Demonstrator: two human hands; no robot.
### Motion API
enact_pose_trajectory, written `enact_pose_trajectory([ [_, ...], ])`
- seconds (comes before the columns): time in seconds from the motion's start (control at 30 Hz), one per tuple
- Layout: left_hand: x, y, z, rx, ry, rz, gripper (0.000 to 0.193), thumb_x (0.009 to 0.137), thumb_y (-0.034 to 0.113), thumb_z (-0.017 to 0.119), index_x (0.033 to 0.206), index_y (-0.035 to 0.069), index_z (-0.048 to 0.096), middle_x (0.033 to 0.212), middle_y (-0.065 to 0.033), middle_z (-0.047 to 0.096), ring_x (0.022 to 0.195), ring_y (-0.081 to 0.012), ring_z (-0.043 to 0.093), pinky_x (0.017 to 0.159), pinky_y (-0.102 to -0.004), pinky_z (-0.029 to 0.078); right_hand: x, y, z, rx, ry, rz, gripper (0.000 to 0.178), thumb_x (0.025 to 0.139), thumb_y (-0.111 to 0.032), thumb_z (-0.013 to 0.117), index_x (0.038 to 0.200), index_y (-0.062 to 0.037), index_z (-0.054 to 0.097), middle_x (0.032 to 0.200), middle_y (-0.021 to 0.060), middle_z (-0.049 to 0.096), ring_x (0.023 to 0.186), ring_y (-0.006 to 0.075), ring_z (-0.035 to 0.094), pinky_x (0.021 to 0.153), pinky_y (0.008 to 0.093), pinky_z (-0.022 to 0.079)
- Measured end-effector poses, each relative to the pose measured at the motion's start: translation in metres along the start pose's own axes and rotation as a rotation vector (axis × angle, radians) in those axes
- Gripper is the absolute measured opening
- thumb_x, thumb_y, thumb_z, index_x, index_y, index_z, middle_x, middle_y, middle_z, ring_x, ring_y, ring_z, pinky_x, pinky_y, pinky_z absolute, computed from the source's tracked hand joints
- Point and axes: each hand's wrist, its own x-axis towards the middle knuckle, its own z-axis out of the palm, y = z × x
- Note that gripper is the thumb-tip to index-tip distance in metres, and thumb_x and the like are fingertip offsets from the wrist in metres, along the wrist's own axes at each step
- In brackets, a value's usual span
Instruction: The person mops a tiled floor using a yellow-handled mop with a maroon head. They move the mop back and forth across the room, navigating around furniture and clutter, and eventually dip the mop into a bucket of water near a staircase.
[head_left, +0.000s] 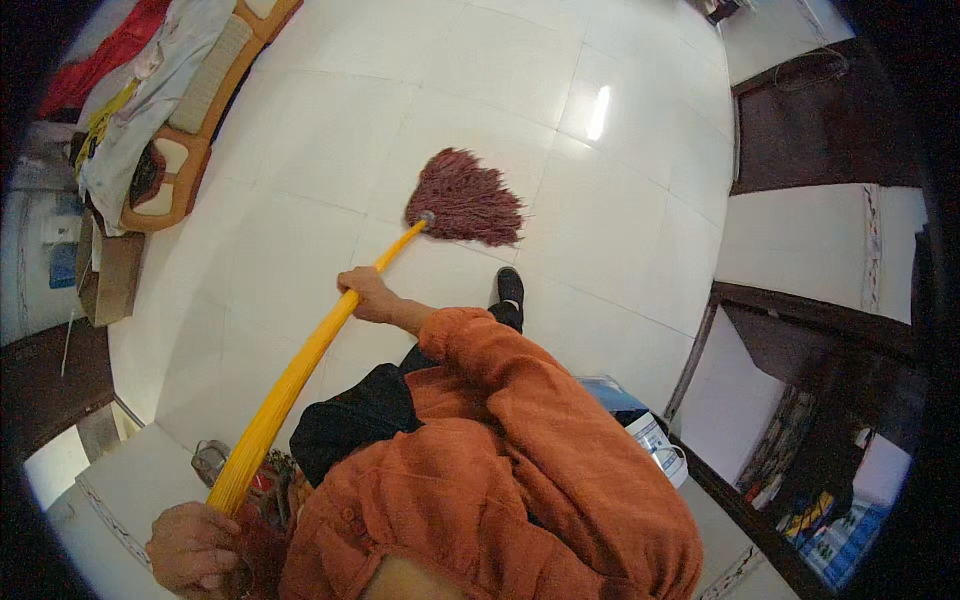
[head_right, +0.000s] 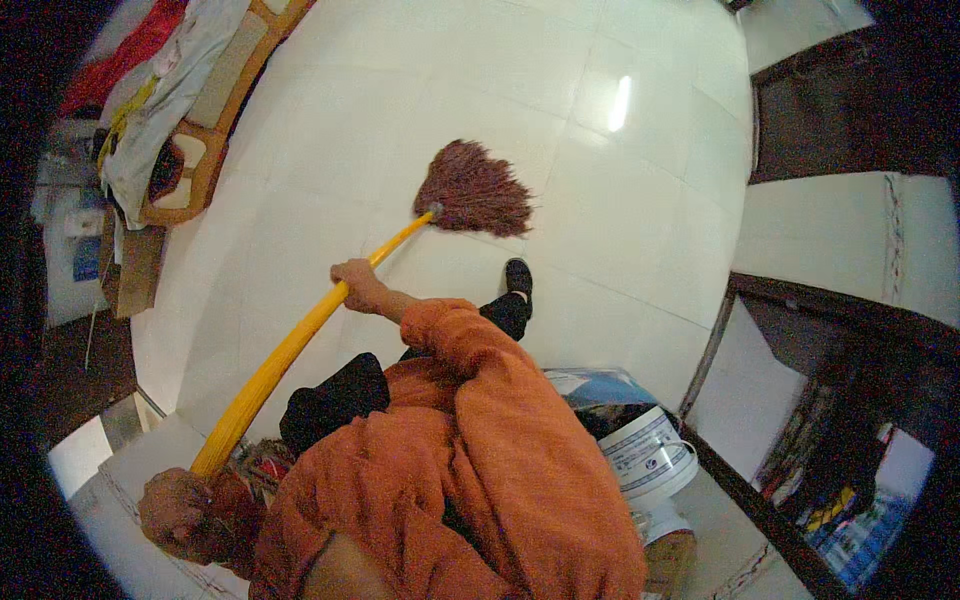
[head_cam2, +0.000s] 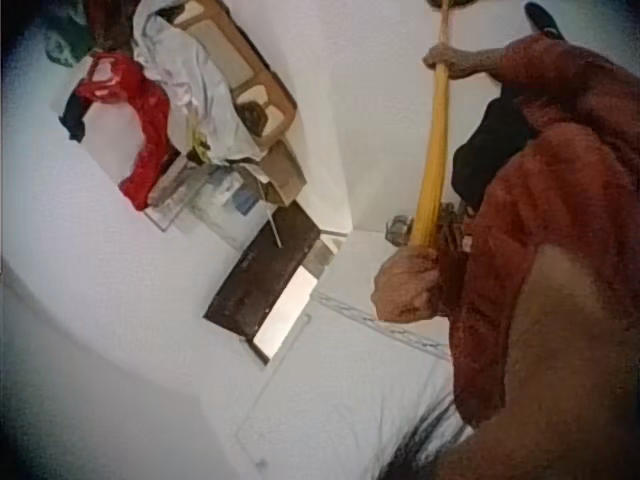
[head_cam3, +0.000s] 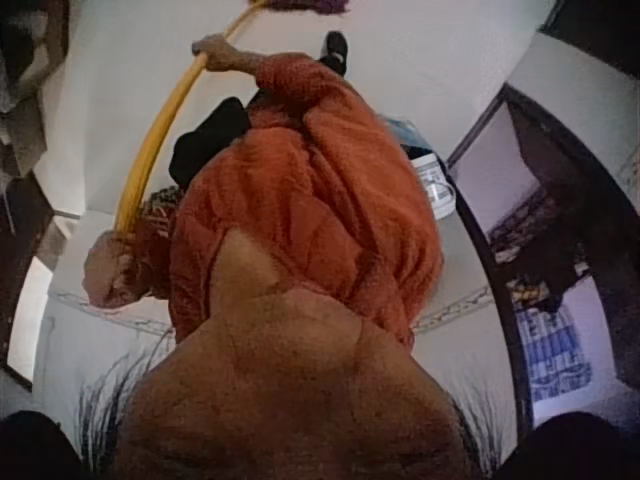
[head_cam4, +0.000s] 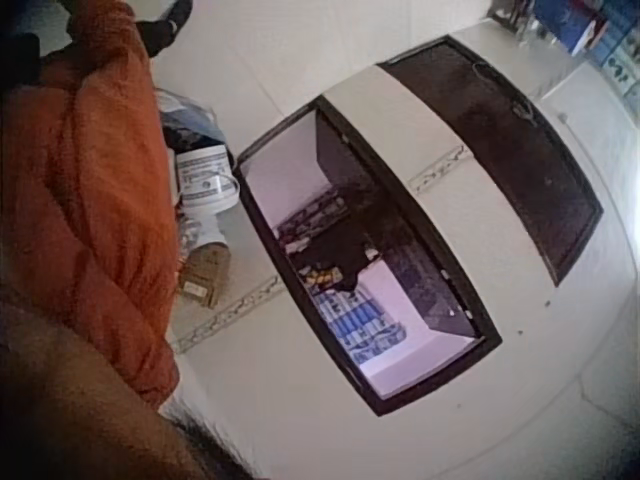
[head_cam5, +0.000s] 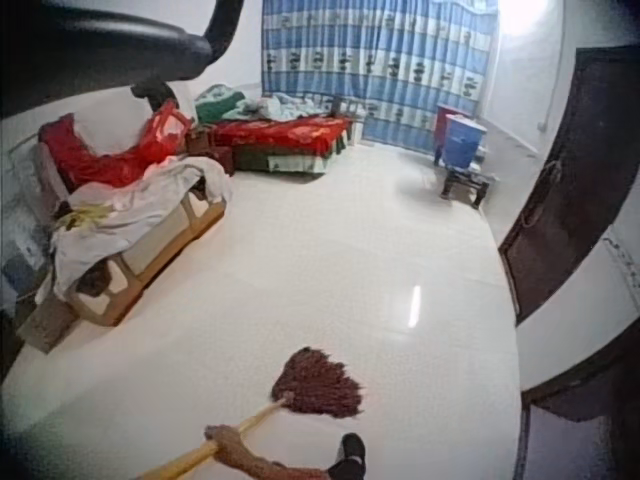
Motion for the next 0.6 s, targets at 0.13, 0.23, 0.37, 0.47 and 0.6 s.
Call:
enact_pose_trajectory([
  [0.13, -0.022, 0.027, -0.001, 0.176, 0.104, 0.087, 0.023, 0.079, 0.021, 0.059, 0.062, 0.008, 0.050, 0.050, -0.0048, 0.050, 0.040, -0.0171, 0.048, 0.039, -0.0296, 0.042, 0.007, -0.030, 0.069, 0.117, -0.165, -0.090, 0.020, 0.062, -0.006, 0.062, 0.073, -0.0096, 0.046, 0.067, 0.0090, 0.052, 0.068, 0.0328, 0.052, 0.058, 0.0414, 0.038],
  [0.23, -0.021, 0.016, 0.009, 0.222, 0.103, 0.131, 0.022, 0.078, 0.020, 0.059, 0.063, 0.007, 0.050, 0.050, -0.0059, 0.051, 0.041, -0.0184, 0.050, 0.040, -0.0308, 0.043, 0.020, -0.022, 0.098, 0.157, -0.260, -0.130, 0.019, 0.063, -0.006, 0.061, 0.074, -0.0097, 0.046, 0.067, 0.0090, 0.053, 0.068, 0.0331, 0.052, 0.059, 0.0420, 0.038],
  [0.37, -0.035, 0.033, 0.049, 0.326, 0.044, 0.034, 0.025, 0.077, 0.022, 0.061, 0.062, 0.005, 0.049, 0.050, -0.0076, 0.051, 0.043, -0.0193, 0.052, 0.041, -0.0335, 0.045, 0.015, -0.028, 0.111, 0.242, -0.494, -0.139, 0.016, 0.068, -0.012, 0.062, 0.074, -0.0099, 0.048, 0.069, 0.0101, 0.055, 0.070, 0.0334, 0.053, 0.060, 0.0423, 0.040],
  [0.47, -0.034, 0.029, 0.061, 0.322, -0.005, 0.041, 0.029, 0.079, 0.025, 0.060, 0.061, 0.005, 0.048, 0.049, -0.0070, 0.050, 0.043, -0.0189, 0.051, 0.042, -0.0349, 0.046, 0.016, -0.014, 0.091, 0.180, -0.571, -0.114, 0.015, 0.070, -0.016, 0.063, 0.076, -0.0102, 0.051, 0.071, 0.0111, 0.057, 0.072, 0.0335, 0.056, 0.063, 0.0428, 0.042],
  [0.6, -0.048, 0.058, 0.077, 0.340, 0.179, -0.029, 0.033, 0.083, 0.028, 0.055, 0.061, 0.006, 0.045, 0.046, -0.0047, 0.044, 0.042, -0.0177, 0.046, 0.043, -0.0345, 0.044, 0.003, -0.029, 0.048, 0.153, -0.729, -0.167, 0.015, 0.070, -0.017, 0.062, 0.080, -0.0101, 0.054, 0.076, 0.0117, 0.060, 0.076, 0.0343, 0.058, 0.065, 0.0434, 0.044],
])
